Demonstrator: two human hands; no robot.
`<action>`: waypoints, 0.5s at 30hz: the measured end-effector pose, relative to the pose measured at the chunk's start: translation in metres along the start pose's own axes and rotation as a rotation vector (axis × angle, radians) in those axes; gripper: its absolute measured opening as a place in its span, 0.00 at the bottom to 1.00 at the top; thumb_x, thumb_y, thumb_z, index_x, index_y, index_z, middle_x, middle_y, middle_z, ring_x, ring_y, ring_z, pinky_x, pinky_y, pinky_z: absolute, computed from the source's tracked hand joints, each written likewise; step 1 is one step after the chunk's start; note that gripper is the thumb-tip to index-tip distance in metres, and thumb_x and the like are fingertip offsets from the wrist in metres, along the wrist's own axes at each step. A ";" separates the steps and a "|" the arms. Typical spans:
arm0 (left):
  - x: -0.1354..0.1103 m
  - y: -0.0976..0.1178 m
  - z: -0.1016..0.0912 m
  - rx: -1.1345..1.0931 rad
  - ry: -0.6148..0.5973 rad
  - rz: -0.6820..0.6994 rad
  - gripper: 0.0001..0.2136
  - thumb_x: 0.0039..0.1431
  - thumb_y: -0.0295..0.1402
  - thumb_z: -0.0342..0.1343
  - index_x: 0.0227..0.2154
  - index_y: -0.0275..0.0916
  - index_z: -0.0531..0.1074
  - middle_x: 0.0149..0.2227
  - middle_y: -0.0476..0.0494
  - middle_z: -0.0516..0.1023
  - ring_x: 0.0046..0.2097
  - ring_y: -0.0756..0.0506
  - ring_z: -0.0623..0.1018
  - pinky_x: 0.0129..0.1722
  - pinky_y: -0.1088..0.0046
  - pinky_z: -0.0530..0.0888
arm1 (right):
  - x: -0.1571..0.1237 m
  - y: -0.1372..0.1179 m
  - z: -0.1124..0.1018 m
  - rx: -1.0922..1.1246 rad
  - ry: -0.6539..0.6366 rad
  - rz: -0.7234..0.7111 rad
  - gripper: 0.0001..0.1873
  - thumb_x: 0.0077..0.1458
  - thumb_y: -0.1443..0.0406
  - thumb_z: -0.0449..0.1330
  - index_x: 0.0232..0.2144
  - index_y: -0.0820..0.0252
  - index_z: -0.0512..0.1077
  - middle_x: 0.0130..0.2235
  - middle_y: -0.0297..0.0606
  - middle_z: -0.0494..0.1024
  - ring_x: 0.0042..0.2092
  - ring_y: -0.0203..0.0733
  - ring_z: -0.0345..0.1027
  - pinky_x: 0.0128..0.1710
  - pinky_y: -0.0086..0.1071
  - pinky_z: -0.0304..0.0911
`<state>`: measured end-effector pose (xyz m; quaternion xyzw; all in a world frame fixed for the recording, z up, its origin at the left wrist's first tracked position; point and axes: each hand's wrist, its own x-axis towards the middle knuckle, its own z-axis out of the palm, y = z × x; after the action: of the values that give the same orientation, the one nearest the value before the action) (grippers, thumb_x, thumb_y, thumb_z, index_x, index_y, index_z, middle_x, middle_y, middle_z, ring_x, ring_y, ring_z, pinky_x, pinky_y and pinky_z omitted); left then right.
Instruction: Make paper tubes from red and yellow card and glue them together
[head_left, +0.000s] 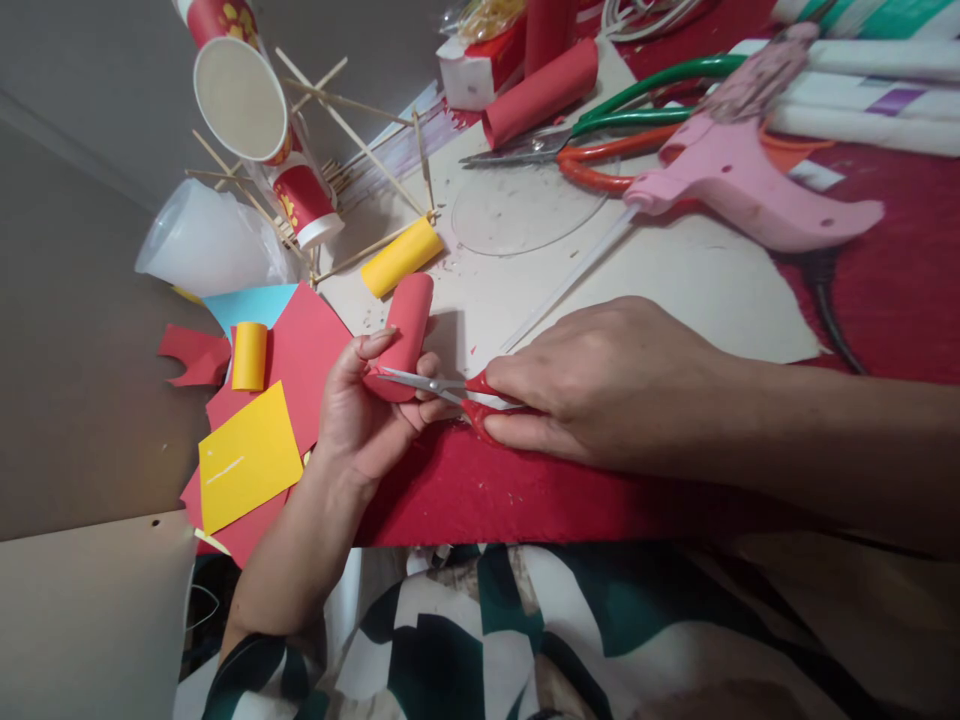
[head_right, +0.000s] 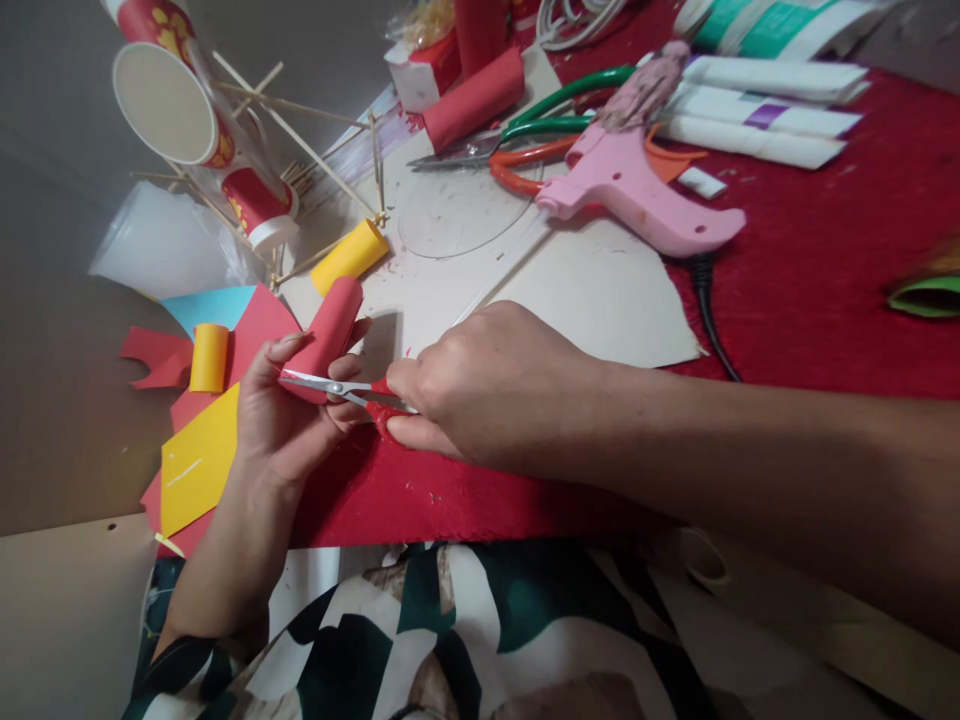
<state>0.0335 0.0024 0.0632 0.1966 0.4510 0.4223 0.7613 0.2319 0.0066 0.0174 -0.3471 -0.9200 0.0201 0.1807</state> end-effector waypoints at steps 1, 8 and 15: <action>0.000 0.000 0.000 0.006 0.004 0.002 0.16 0.55 0.35 0.54 0.44 0.31 0.71 0.23 0.48 0.72 0.22 0.51 0.71 0.21 0.77 0.69 | 0.000 0.000 0.000 0.000 -0.006 0.003 0.16 0.62 0.54 0.54 0.33 0.57 0.75 0.23 0.39 0.78 0.26 0.47 0.72 0.29 0.35 0.38; 0.000 -0.001 -0.001 0.023 0.002 0.020 0.16 0.53 0.35 0.57 0.44 0.34 0.71 0.22 0.49 0.72 0.22 0.51 0.71 0.22 0.77 0.70 | 0.001 -0.001 -0.002 -0.007 -0.038 -0.008 0.15 0.63 0.55 0.55 0.33 0.57 0.75 0.23 0.38 0.77 0.26 0.46 0.71 0.29 0.35 0.38; 0.001 0.002 0.000 0.076 0.115 0.071 0.15 0.54 0.35 0.56 0.43 0.34 0.72 0.23 0.48 0.73 0.22 0.50 0.72 0.22 0.76 0.71 | 0.002 -0.001 -0.004 0.057 -0.037 0.036 0.14 0.62 0.55 0.56 0.31 0.57 0.75 0.24 0.37 0.78 0.27 0.44 0.72 0.29 0.34 0.38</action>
<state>0.0331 0.0039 0.0639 0.2165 0.5026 0.4421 0.7106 0.2313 0.0061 0.0220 -0.3579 -0.9159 0.0562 0.1729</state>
